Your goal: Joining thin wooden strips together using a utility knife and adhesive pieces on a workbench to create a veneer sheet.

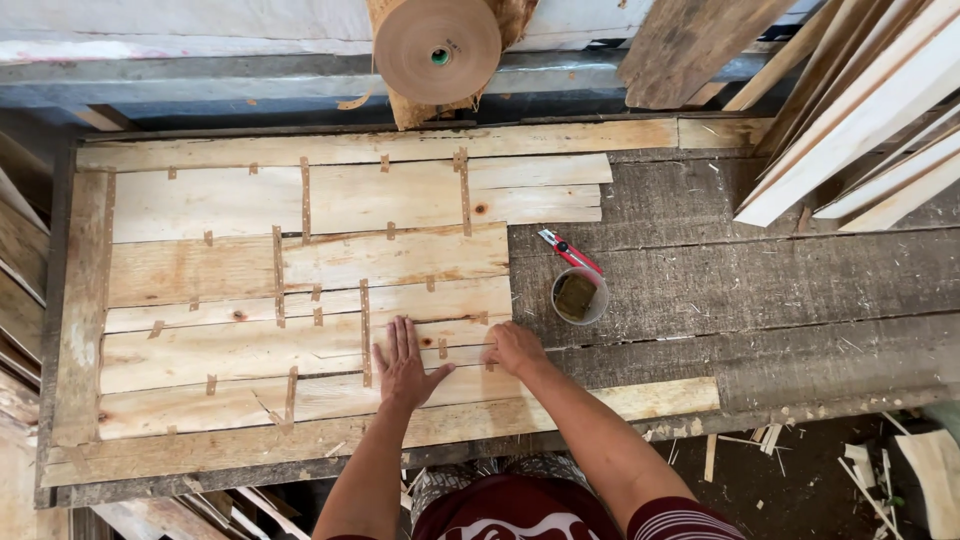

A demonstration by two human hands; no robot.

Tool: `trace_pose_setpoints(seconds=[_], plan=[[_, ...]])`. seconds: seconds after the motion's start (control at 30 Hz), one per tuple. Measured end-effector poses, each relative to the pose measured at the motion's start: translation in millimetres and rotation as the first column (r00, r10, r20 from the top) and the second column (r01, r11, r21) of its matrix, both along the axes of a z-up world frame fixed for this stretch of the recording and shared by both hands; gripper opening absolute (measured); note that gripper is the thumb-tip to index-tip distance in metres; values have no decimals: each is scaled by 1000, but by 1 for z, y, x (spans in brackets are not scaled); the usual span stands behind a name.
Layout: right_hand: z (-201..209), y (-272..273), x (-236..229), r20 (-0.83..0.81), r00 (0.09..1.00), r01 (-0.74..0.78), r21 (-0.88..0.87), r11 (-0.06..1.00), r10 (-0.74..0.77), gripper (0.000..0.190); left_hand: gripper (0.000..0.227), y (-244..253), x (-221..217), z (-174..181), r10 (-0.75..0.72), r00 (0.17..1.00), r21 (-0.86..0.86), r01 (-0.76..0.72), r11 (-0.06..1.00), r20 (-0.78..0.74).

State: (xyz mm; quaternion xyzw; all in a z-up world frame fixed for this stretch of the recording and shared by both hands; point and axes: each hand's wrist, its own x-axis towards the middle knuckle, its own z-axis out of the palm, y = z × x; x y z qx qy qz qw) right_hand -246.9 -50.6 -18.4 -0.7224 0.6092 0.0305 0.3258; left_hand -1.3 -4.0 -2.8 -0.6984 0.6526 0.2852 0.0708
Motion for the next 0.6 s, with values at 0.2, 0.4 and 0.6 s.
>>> trace_pose_setpoints(seconds=[0.2, 0.4, 0.6], plan=[[18, 5, 1, 78, 993, 83, 34, 996, -85, 35, 137, 0, -3, 0, -3, 999, 2, 3, 1000, 36], [19, 13, -29, 361, 923, 140, 2, 990, -131, 29, 137, 3, -10, 10, 47, 998, -49, -45, 998, 37], [58, 11, -77, 621, 781, 327, -309, 893, -71, 16, 137, 2, -21, 12, 120, 991, -76, -115, 990, 57]])
